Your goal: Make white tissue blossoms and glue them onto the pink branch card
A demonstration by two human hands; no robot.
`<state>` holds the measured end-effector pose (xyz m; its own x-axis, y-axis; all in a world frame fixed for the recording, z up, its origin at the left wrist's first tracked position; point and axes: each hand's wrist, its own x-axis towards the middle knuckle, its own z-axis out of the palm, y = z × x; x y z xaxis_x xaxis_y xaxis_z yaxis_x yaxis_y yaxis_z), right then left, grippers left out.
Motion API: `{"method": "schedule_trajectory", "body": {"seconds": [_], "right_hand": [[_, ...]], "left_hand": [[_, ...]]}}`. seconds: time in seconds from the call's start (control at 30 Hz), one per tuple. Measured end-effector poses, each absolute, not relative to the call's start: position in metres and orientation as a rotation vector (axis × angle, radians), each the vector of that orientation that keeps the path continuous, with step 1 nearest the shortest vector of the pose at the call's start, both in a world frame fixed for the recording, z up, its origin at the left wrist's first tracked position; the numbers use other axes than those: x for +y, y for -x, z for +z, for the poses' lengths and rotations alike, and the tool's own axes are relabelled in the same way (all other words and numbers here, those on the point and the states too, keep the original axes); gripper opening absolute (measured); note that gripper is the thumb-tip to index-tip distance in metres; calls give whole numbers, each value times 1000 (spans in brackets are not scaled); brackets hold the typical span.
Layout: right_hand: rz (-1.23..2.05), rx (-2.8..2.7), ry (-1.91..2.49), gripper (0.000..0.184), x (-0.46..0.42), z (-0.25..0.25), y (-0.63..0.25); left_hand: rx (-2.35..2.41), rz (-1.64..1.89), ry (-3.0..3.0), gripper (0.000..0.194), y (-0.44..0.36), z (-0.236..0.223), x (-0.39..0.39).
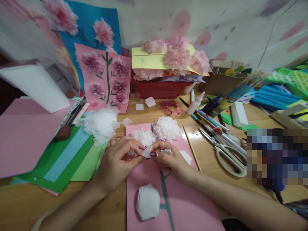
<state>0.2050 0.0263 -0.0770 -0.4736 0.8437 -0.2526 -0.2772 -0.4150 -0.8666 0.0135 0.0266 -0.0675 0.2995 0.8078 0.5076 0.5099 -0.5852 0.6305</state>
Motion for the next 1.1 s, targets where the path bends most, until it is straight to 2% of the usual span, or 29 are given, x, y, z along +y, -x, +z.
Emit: {"method": "schedule_trajectory", "body": {"seconds": [0.2,0.3,0.47,0.7,1.0,1.1], "right_hand": [[1950,-1007,907,23,27,-78,-204],[1920,-1034,921,25,27,-80,-203],[1909,-1079,960,31,26,-81,-203],[1942,-986,985,39,26,-80,-203],[1928,-975,1047,38,25,-76,-200],[1917,-981,1038,38,25,-76,-199]], "left_hand": [[1222,1144,-2206,20,-13,-68,23],[1240,1128,-2215,27,-12,-67,21],[1309,1161,-2107,6,-13,-70,22],[1593,1284,-1760,18,-1,-73,38],[2033,1339,-1986,16,56,-72,84],[2074,1485,-2104,21,50,-64,78]]}}
